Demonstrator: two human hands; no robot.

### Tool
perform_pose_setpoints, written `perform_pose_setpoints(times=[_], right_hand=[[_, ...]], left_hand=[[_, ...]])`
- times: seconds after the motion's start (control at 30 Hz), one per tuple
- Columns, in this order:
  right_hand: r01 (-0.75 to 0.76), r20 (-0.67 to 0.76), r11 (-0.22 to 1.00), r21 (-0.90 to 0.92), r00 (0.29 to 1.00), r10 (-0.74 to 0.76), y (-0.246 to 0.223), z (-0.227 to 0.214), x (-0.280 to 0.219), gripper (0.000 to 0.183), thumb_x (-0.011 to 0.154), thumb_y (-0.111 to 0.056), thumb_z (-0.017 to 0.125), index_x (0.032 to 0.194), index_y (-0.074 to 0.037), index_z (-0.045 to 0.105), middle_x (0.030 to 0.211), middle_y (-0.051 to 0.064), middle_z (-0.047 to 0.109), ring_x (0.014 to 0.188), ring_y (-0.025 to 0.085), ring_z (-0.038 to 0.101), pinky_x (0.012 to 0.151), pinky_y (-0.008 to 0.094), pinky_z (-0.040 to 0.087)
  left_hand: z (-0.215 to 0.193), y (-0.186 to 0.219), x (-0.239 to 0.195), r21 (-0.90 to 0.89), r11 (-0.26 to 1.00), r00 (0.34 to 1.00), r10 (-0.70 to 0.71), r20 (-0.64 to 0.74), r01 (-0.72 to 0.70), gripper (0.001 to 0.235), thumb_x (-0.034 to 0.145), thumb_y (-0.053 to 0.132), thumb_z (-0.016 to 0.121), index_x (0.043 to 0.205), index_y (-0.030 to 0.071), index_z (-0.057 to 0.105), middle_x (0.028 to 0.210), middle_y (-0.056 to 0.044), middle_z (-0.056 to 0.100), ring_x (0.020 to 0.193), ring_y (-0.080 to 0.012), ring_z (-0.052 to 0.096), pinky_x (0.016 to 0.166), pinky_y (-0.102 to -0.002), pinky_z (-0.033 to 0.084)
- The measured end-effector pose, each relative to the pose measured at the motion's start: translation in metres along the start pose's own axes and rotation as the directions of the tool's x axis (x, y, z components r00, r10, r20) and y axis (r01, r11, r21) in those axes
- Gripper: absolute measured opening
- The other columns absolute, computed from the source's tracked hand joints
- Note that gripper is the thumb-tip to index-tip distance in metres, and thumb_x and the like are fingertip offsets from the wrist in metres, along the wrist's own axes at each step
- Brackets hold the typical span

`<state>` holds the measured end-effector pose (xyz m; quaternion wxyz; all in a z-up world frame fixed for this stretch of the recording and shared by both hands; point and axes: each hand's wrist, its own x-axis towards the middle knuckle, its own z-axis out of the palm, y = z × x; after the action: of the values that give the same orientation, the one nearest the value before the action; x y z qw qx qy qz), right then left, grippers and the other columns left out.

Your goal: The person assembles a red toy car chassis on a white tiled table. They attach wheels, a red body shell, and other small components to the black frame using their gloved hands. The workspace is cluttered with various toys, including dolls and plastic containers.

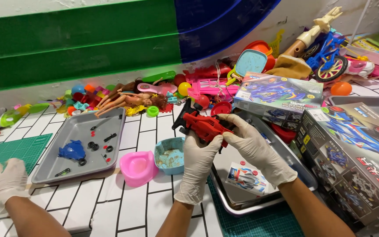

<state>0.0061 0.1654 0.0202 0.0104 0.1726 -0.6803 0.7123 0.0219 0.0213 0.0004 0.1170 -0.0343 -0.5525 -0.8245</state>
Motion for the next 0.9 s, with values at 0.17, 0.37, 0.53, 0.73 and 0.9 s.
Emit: perform_pose_setpoints(times=[0.17,0.37,0.53,0.73,0.9], right_hand=[[-0.032,-0.018,0.999,-0.02,0.999,0.032,-0.01,0.002,-0.001,0.059,0.091,-0.011,0.068,0.147,-0.005,0.051,0.133,0.019,0.061,0.119,0.022,0.058,0.108,0.043,0.047],[-0.024,-0.022,0.999,-0.032,0.999,0.023,-0.007,0.003,-0.002,0.058,0.089,-0.011,0.07,0.145,-0.005,0.054,0.133,0.019,0.061,0.12,0.023,0.06,0.108,0.043,0.047],[-0.031,-0.032,0.999,-0.038,0.999,0.03,-0.004,0.002,-0.002,0.057,0.09,-0.009,0.069,0.145,-0.006,0.055,0.134,0.02,0.061,0.124,0.024,0.059,0.11,0.043,0.045],[-0.021,-0.051,0.999,-0.039,0.999,0.019,-0.002,0.001,0.001,0.056,0.089,-0.006,0.069,0.143,-0.007,0.057,0.135,0.017,0.063,0.124,0.021,0.059,0.109,0.041,0.046],[-0.062,-0.055,0.989,-0.131,0.997,0.055,-0.003,-0.001,0.003,0.055,0.088,-0.014,0.073,0.142,-0.009,0.06,0.132,0.015,0.063,0.121,0.023,0.061,0.108,0.042,0.047]], left_hand=[[0.004,0.003,-0.003,0.034,0.999,1.0,-0.023,-0.017,0.024,0.078,0.078,0.003,0.08,0.146,-0.001,0.043,0.128,-0.026,0.061,0.12,-0.0352,0.063,0.097,-0.048,0.057],[0.005,0.004,-0.005,0.045,0.998,0.999,-0.033,-0.028,0.035,0.075,0.079,0.002,0.079,0.145,-0.002,0.044,0.126,-0.026,0.062,0.117,-0.0329,0.064,0.096,-0.046,0.057],[0.005,0.005,-0.006,0.032,0.999,0.999,-0.039,-0.023,0.039,0.075,0.079,0.003,0.079,0.145,-0.001,0.044,0.124,-0.024,0.062,0.115,-0.0298,0.063,0.096,-0.044,0.057],[0.003,0.004,0.0,0.025,0.999,0.999,-0.032,-0.025,0.033,0.076,0.077,0.002,0.08,0.145,0.001,0.046,0.123,-0.023,0.063,0.114,-0.0294,0.064,0.095,-0.044,0.057],[0.001,-0.004,0.007,0.016,1.0,1.0,-0.021,-0.019,0.021,0.077,0.078,0.007,0.081,0.146,0.004,0.046,0.124,-0.021,0.063,0.116,-0.0285,0.061,0.098,-0.046,0.055]])
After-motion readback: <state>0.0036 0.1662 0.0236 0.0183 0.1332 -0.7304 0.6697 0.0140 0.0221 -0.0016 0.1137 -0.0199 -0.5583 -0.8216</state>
